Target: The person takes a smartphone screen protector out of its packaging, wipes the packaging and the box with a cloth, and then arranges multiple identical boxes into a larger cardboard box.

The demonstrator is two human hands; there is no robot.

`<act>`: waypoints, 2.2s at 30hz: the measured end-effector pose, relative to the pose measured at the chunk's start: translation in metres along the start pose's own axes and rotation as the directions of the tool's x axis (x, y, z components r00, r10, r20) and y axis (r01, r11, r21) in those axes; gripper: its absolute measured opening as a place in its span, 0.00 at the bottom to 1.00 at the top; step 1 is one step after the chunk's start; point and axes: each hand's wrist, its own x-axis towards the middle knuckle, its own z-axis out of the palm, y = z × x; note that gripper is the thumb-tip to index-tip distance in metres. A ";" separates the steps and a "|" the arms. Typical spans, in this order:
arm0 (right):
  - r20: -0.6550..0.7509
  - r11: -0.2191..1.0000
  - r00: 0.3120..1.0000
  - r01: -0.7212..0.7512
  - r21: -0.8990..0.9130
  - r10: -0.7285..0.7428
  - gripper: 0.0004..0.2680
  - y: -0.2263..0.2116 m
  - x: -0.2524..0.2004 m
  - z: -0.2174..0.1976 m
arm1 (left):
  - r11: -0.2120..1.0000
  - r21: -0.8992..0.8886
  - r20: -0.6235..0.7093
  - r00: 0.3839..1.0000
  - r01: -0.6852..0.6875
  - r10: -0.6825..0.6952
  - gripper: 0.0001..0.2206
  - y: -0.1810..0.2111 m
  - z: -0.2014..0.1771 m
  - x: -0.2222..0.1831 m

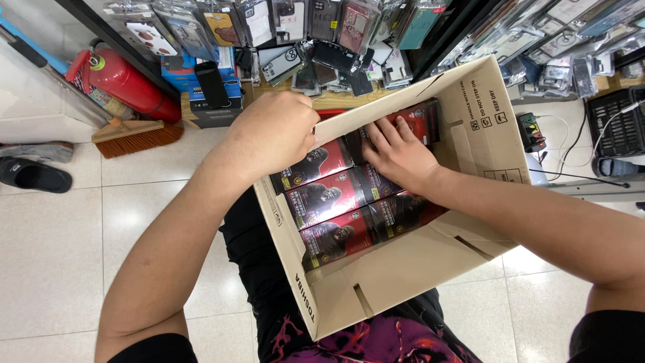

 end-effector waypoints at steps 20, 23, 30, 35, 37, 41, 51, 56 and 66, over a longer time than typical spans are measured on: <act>0.765 0.808 0.573 -0.576 0.121 0.294 0.31 -0.013 0.003 -0.043 | 0.999 -0.010 0.053 0.997 0.053 -0.052 0.08 0.013 -0.018 -0.011; 0.768 0.733 0.580 -0.642 0.224 0.273 0.34 -0.012 0.011 -0.051 | 0.995 0.101 0.017 1.000 -0.023 0.021 0.08 0.025 -0.017 -0.010; 0.597 0.774 0.721 -0.582 0.249 0.350 0.29 -0.007 -0.018 -0.003 | 0.989 0.148 0.037 0.999 -0.025 0.020 0.08 0.026 -0.014 -0.004; 0.549 0.729 0.727 -0.625 0.279 0.413 0.25 0.015 -0.011 0.002 | 0.995 0.096 0.029 0.999 0.030 -0.033 0.07 0.016 -0.011 -0.001; 0.582 0.717 0.677 -0.663 0.217 0.450 0.27 0.011 -0.005 -0.010 | 0.995 0.094 0.034 0.999 0.031 -0.034 0.07 0.020 -0.016 -0.004; 0.686 0.689 0.601 -0.697 0.198 0.410 0.31 0.007 -0.006 0.002 | 0.995 0.092 0.056 0.998 0.032 -0.037 0.08 0.019 -0.015 -0.002; 0.852 0.685 0.469 -0.701 0.198 0.233 0.32 0.011 0.004 0.023 | 0.998 0.035 0.070 0.996 0.052 -0.054 0.10 0.010 -0.005 0.006; 0.582 0.767 0.770 -0.531 0.360 0.260 0.17 -0.017 0.003 0.036 | 0.998 0.048 0.095 0.994 0.051 -0.056 0.09 0.018 -0.017 0.002; 0.635 0.744 0.742 -0.545 0.388 0.213 0.18 -0.012 0.006 0.011 | 0.996 0.079 0.080 0.996 0.037 -0.043 0.10 0.011 -0.011 0.006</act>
